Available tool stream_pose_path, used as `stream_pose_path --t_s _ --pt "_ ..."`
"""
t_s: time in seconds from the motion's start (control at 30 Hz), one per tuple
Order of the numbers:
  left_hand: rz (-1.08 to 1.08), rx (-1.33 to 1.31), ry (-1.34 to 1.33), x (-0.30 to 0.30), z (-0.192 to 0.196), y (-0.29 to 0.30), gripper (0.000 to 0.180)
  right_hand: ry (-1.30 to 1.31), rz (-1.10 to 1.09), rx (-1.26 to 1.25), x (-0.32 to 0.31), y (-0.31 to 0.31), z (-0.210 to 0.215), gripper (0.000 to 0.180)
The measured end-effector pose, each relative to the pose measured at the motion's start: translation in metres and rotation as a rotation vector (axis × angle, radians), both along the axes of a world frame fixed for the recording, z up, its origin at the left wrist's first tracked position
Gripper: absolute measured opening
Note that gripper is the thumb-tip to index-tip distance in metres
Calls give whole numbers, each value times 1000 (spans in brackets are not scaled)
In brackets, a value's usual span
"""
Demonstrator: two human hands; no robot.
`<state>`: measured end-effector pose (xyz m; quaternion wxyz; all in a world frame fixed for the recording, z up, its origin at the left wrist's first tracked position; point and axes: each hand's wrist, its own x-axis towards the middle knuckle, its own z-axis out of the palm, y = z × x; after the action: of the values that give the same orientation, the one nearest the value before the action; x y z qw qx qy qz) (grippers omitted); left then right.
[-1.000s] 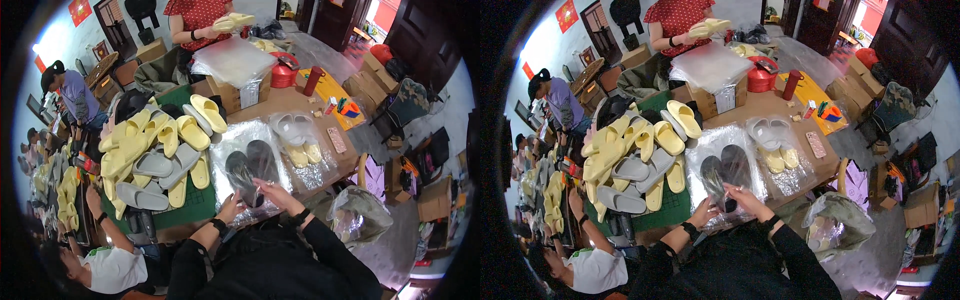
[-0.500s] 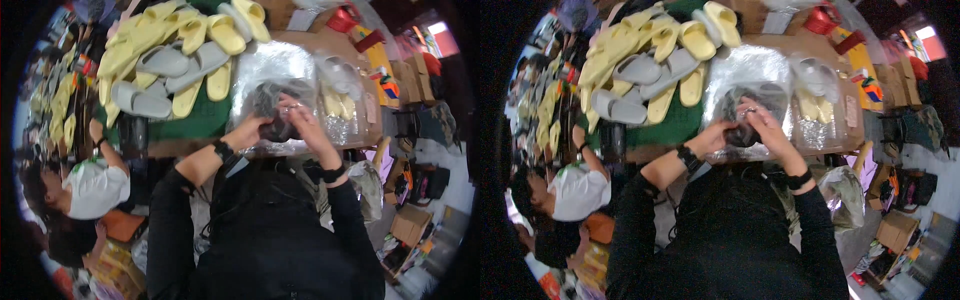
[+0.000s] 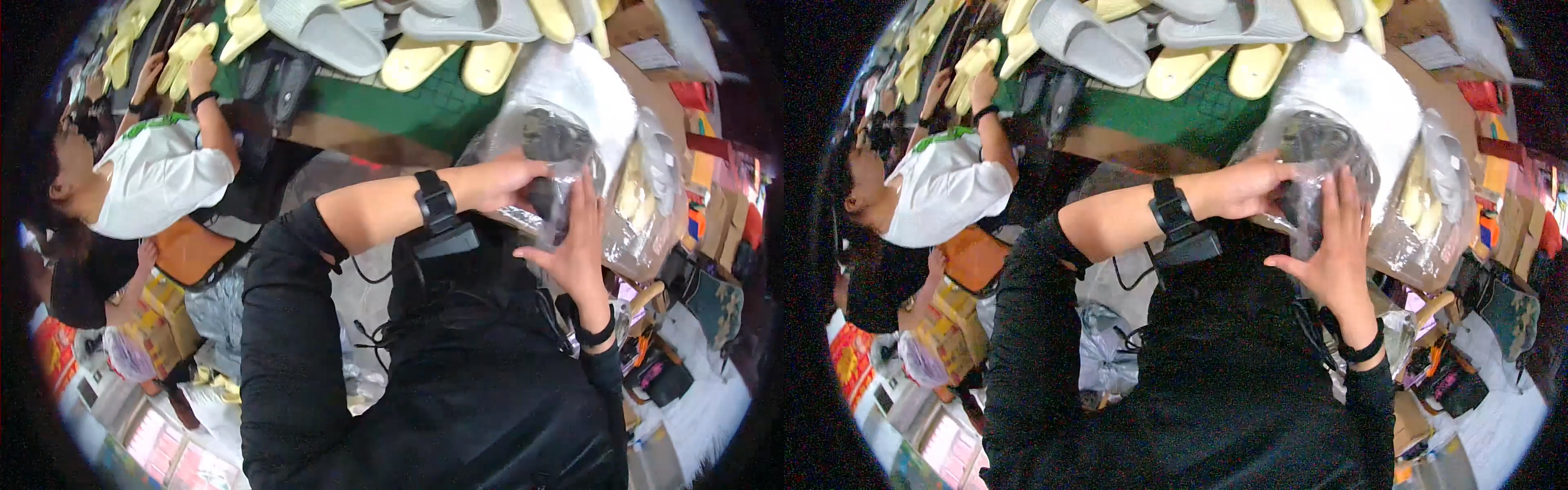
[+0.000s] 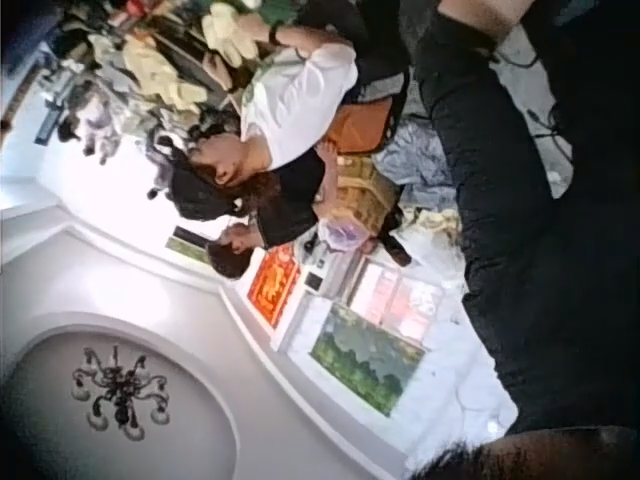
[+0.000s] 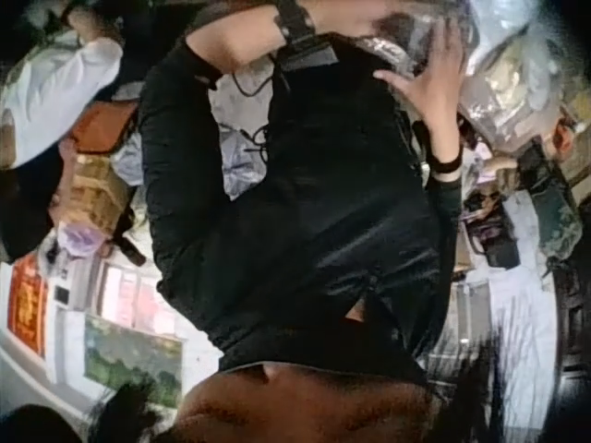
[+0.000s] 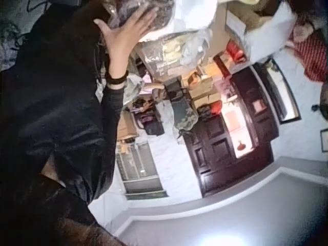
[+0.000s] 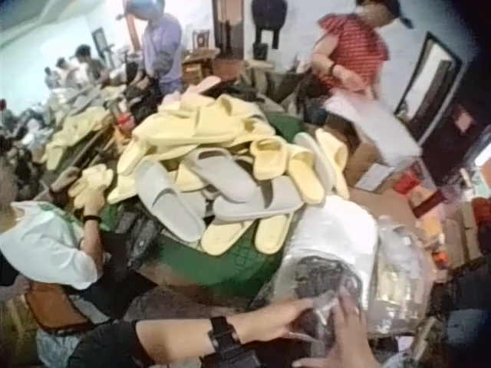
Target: The recorder is seen picking up pairs of slides (sandals) and placing them into clear plastic bags before putting the bagged shoes into a large sack.
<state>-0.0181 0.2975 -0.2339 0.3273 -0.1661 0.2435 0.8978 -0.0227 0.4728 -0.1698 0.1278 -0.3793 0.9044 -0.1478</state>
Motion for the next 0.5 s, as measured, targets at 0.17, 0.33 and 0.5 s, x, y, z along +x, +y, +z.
stream_pose_path --t_s 0.17,0.33,0.5 --pt "-77 -2 175 30 31 -23 56 171 -122 -177 -2 3 -31 72" --pt "-113 -631 280 92 30 -66 42 294 -257 -201 -25 20 -36 41" --pt "-604 -1057 104 218 -58 -80 35 247 -337 -180 -31 10 -23 36"
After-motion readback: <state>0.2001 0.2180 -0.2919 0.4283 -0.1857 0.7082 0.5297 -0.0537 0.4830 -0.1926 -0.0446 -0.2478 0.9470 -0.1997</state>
